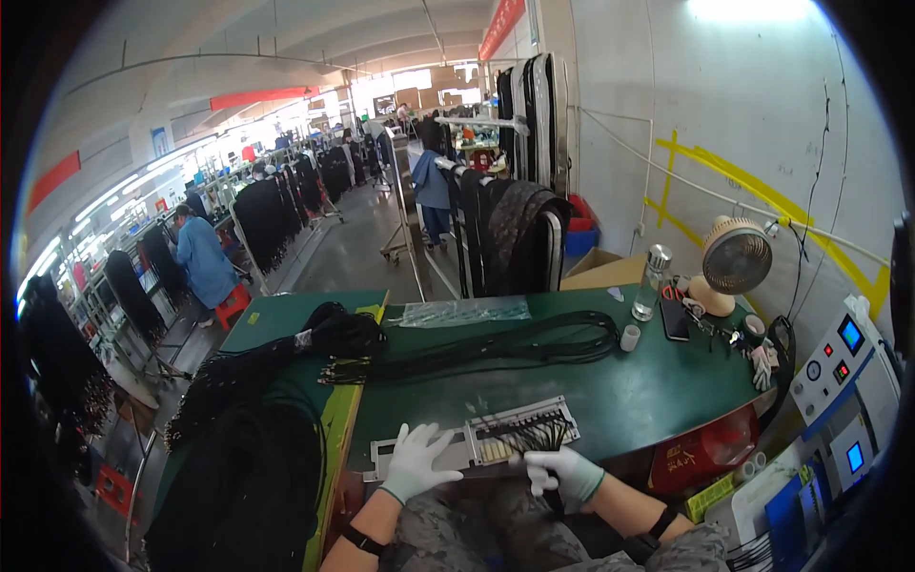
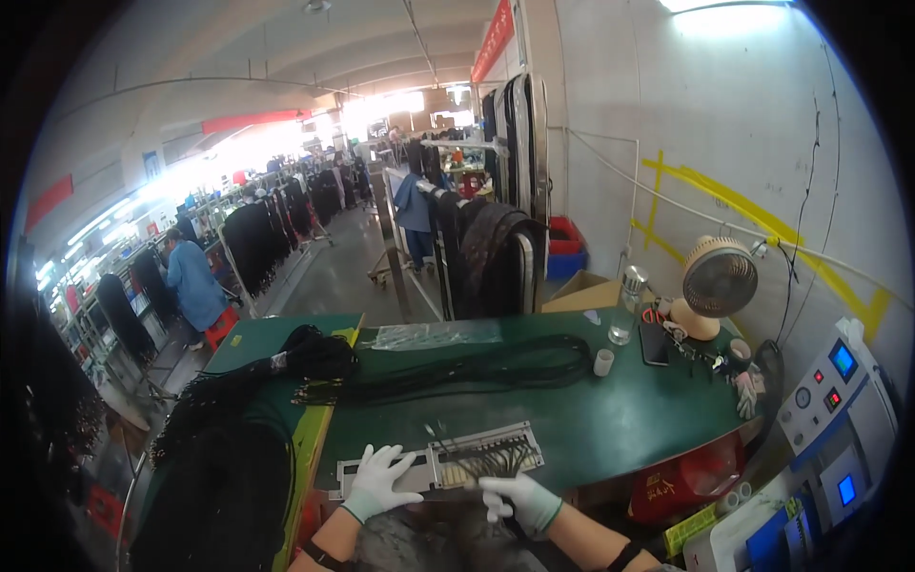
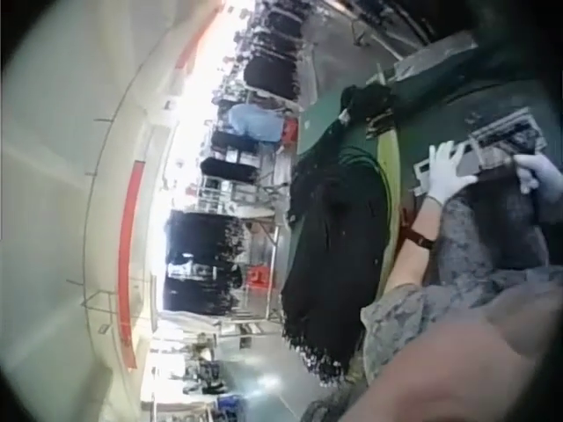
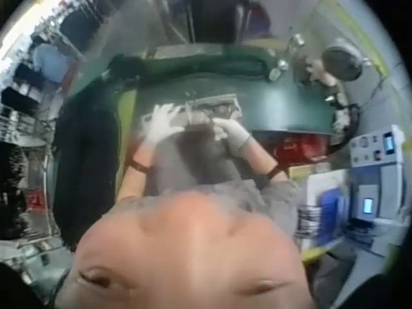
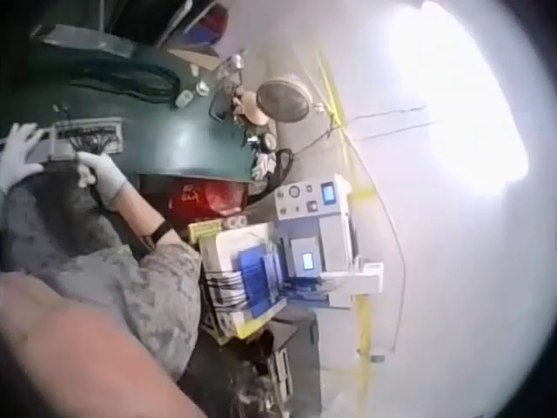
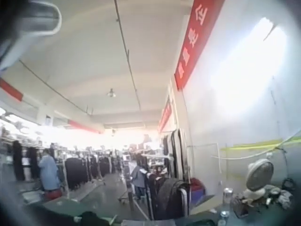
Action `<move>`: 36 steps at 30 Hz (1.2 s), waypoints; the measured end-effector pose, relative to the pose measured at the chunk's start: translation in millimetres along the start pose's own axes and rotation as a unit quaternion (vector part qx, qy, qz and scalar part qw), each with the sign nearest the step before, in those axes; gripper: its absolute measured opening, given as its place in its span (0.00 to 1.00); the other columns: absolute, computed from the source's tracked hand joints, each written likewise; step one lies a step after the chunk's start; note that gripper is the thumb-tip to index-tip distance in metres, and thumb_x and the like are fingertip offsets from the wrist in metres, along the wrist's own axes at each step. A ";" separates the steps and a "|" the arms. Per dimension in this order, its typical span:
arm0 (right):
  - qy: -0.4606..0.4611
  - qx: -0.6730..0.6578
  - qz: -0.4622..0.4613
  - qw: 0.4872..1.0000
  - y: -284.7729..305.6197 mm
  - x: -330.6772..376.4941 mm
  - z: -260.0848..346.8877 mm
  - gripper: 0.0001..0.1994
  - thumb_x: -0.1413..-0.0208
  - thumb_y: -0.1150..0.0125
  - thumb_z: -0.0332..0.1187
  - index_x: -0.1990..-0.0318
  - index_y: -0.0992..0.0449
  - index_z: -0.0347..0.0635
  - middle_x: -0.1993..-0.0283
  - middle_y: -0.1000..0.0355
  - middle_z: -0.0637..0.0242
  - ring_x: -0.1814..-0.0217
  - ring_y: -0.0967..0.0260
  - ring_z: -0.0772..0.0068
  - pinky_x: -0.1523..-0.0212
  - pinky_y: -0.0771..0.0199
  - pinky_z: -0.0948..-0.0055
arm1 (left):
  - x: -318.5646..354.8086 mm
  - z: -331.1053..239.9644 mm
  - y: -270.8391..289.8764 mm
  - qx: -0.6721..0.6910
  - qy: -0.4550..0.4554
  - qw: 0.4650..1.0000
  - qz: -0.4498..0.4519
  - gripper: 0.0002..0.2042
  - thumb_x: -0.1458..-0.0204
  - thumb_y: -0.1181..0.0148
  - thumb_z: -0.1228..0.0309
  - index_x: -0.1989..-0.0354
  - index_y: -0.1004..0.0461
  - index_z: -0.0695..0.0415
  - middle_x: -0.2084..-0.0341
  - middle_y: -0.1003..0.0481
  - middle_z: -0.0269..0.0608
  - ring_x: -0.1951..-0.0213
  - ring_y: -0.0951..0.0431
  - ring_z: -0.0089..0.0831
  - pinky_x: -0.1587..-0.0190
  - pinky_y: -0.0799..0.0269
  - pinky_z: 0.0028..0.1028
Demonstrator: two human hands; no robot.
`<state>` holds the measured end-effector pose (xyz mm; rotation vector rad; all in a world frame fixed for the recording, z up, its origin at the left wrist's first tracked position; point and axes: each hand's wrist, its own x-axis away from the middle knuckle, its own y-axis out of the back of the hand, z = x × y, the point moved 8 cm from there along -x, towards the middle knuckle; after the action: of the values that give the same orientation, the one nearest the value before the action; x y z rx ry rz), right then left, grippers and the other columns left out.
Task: Assembling wiring harnesses by manually placing cables and connectors into a specialized metal assembly jig.
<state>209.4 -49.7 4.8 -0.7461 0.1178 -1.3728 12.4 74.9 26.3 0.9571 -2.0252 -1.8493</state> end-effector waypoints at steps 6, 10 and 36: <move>-0.045 -0.014 0.041 0.998 9.0 12.1 -53.1 0.18 0.35 0.48 0.38 0.46 0.28 0.33 0.82 0.42 0.76 0.84 0.46 0.84 0.74 0.32 0.76 | -2.2 -2.9 3.4 0.002 -0.003 1.000 -0.005 0.41 0.61 0.35 0.40 0.38 0.32 0.49 0.41 0.35 0.53 0.36 0.39 0.49 0.32 0.57 0.55; -0.078 -0.028 0.083 0.993 28.7 40.5 -85.3 0.18 0.34 0.50 0.37 0.46 0.29 0.32 0.82 0.42 0.76 0.84 0.47 0.84 0.73 0.32 0.75 | -3.9 0.4 4.6 -0.009 -0.006 1.000 0.005 0.42 0.61 0.34 0.41 0.37 0.33 0.50 0.40 0.35 0.53 0.36 0.41 0.49 0.31 0.58 0.55; 0.221 0.597 -0.127 0.761 9.3 48.8 -32.1 0.16 0.49 0.34 0.44 0.59 0.24 0.45 0.64 0.24 0.56 0.61 0.25 0.52 0.61 0.24 0.62 | -28.7 -113.0 42.1 0.873 0.221 0.432 -0.051 0.21 0.36 0.53 0.54 0.62 0.30 0.64 0.82 0.35 0.36 0.78 0.30 0.30 0.66 0.27 0.34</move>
<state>212.6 -107.2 -8.3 0.6748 -0.4881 -1.5147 86.6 1.4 93.1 1.4232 -2.7402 1.3464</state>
